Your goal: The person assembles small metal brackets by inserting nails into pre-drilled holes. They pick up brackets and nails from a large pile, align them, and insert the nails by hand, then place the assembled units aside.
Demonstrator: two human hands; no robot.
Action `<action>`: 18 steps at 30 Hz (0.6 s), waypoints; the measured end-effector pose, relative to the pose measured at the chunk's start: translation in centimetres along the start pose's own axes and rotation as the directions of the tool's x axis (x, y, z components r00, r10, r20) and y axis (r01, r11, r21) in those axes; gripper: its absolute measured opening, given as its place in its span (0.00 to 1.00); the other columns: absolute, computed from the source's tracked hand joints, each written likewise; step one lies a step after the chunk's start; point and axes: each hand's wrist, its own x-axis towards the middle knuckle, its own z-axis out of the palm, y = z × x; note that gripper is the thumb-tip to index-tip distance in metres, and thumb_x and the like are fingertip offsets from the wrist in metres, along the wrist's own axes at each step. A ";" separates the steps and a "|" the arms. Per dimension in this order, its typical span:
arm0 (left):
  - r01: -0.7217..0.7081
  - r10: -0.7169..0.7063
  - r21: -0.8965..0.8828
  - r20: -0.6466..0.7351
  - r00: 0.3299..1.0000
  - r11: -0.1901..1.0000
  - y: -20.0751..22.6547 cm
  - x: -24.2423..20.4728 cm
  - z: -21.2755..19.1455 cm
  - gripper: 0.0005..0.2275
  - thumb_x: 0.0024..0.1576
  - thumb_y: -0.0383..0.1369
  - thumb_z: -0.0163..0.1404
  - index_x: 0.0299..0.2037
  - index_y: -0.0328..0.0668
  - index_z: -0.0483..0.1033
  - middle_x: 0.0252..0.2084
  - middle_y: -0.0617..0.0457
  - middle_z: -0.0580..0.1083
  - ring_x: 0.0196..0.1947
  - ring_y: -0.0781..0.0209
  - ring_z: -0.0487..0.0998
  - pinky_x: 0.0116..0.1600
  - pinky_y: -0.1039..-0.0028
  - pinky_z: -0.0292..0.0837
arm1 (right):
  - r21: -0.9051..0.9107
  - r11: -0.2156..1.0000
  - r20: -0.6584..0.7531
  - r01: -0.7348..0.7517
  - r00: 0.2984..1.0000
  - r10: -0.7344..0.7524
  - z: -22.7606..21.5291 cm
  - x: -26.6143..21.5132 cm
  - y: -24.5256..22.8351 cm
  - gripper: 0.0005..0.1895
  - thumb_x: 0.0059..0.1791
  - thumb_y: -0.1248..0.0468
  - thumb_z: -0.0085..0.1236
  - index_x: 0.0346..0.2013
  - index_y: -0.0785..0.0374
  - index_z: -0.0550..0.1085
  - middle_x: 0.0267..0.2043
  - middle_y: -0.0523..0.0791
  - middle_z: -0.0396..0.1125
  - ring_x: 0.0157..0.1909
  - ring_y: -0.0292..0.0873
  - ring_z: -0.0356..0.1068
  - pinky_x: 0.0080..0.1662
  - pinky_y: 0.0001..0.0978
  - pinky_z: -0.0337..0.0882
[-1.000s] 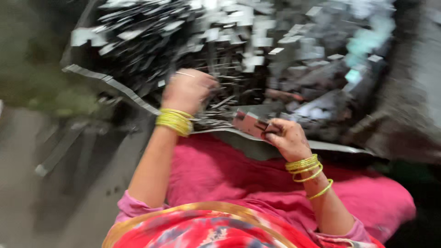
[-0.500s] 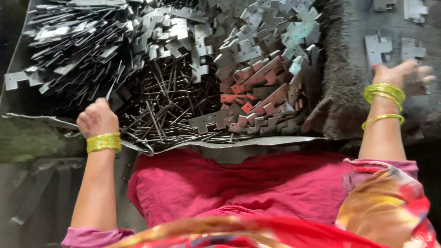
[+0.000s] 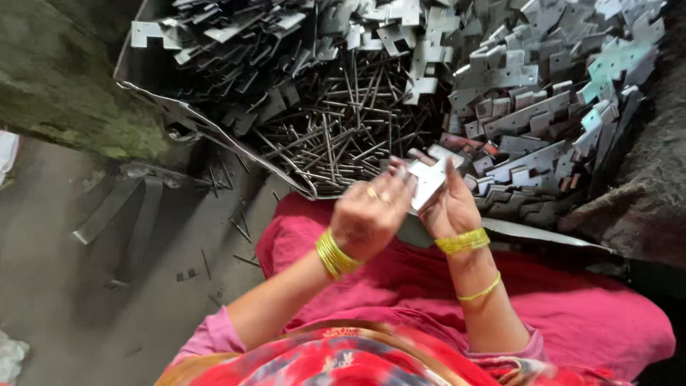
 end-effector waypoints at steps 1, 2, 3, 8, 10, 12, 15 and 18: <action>-0.026 0.025 -0.023 -0.007 1.000 0.999 0.6 -0.6 0.0 0.14 0.61 0.32 0.49 0.53 0.35 0.77 0.55 0.43 0.77 0.52 0.53 0.81 0.52 0.64 0.73 | -0.158 0.985 -0.009 0.072 0.997 -0.074 -0.1 0.8 -0.4 0.26 0.55 0.54 0.44 0.62 0.69 0.64 0.58 0.60 0.70 0.58 0.58 0.73 0.62 0.52 0.70; -0.051 0.051 -0.045 -0.015 0.999 0.998 0.8 -1.2 0.2 0.16 0.61 0.34 0.49 0.56 0.36 0.77 0.59 0.42 0.76 0.57 0.52 0.80 0.58 0.62 0.74 | -0.312 0.940 -0.006 0.140 0.989 -0.149 -0.3 1.7 -1.2 0.24 0.55 0.59 0.45 0.62 0.69 0.64 0.57 0.59 0.70 0.58 0.58 0.73 0.62 0.54 0.71; 0.005 -0.005 -0.070 -0.002 1.000 0.998 0.7 -2.0 0.4 0.16 0.61 0.34 0.50 0.57 0.35 0.76 0.60 0.42 0.75 0.58 0.52 0.79 0.60 0.62 0.73 | -0.454 0.867 0.009 0.204 0.974 -0.225 -0.5 2.8 -2.1 0.21 0.55 0.63 0.47 0.62 0.69 0.64 0.56 0.57 0.70 0.57 0.58 0.72 0.61 0.57 0.72; 0.298 -0.289 -0.161 0.075 0.954 0.941 -1.4 -6.6 1.4 0.15 0.59 0.29 0.54 0.56 0.38 0.78 0.61 0.44 0.75 0.55 0.52 0.78 0.58 0.63 0.71 | -0.970 -0.237 0.170 0.047 0.830 -0.532 -1.1 10.6 -4.5 0.09 0.50 0.68 0.51 0.42 0.61 0.77 0.42 0.53 0.69 0.43 0.54 0.73 0.43 0.49 0.75; 0.357 -0.348 -0.154 0.086 0.934 0.921 -2.2 -7.5 1.3 0.13 0.60 0.29 0.53 0.54 0.40 0.78 0.59 0.47 0.76 0.55 0.53 0.78 0.58 0.63 0.70 | -0.394 -0.912 0.525 -0.117 0.785 -0.327 -0.8 12.3 -3.9 0.05 0.44 0.65 0.57 0.33 0.58 0.78 0.38 0.52 0.68 0.42 0.55 0.70 0.38 0.46 0.75; 0.393 -0.384 -0.138 0.090 0.919 0.909 -2.4 -7.7 1.4 0.11 0.60 0.30 0.53 0.52 0.41 0.78 0.56 0.49 0.78 0.54 0.53 0.79 0.57 0.63 0.70 | -0.247 -0.969 0.590 0.021 0.797 -0.133 -0.3 12.2 -3.1 0.02 0.46 0.64 0.57 0.30 0.56 0.77 0.39 0.49 0.67 0.45 0.52 0.70 0.41 0.42 0.75; 0.411 -0.399 -0.118 0.110 0.910 0.904 -2.8 -6.4 2.6 0.09 0.60 0.32 0.54 0.49 0.42 0.79 0.51 0.51 0.78 0.51 0.53 0.79 0.54 0.62 0.70 | -0.094 -0.981 0.598 0.171 0.798 0.082 1.6 10.2 -3.5 0.03 0.47 0.65 0.56 0.27 0.56 0.75 0.39 0.47 0.66 0.45 0.49 0.70 0.40 0.41 0.74; 0.396 -0.373 -0.120 0.174 0.911 0.910 -3.0 -4.0 5.6 0.11 0.57 0.32 0.54 0.47 0.40 0.79 0.48 0.49 0.77 0.48 0.50 0.77 0.50 0.61 0.70 | -0.032 -0.980 0.667 0.197 0.734 0.126 4.2 6.6 -6.2 0.04 0.47 0.65 0.56 0.27 0.58 0.72 0.39 0.47 0.65 0.44 0.49 0.70 0.40 0.41 0.73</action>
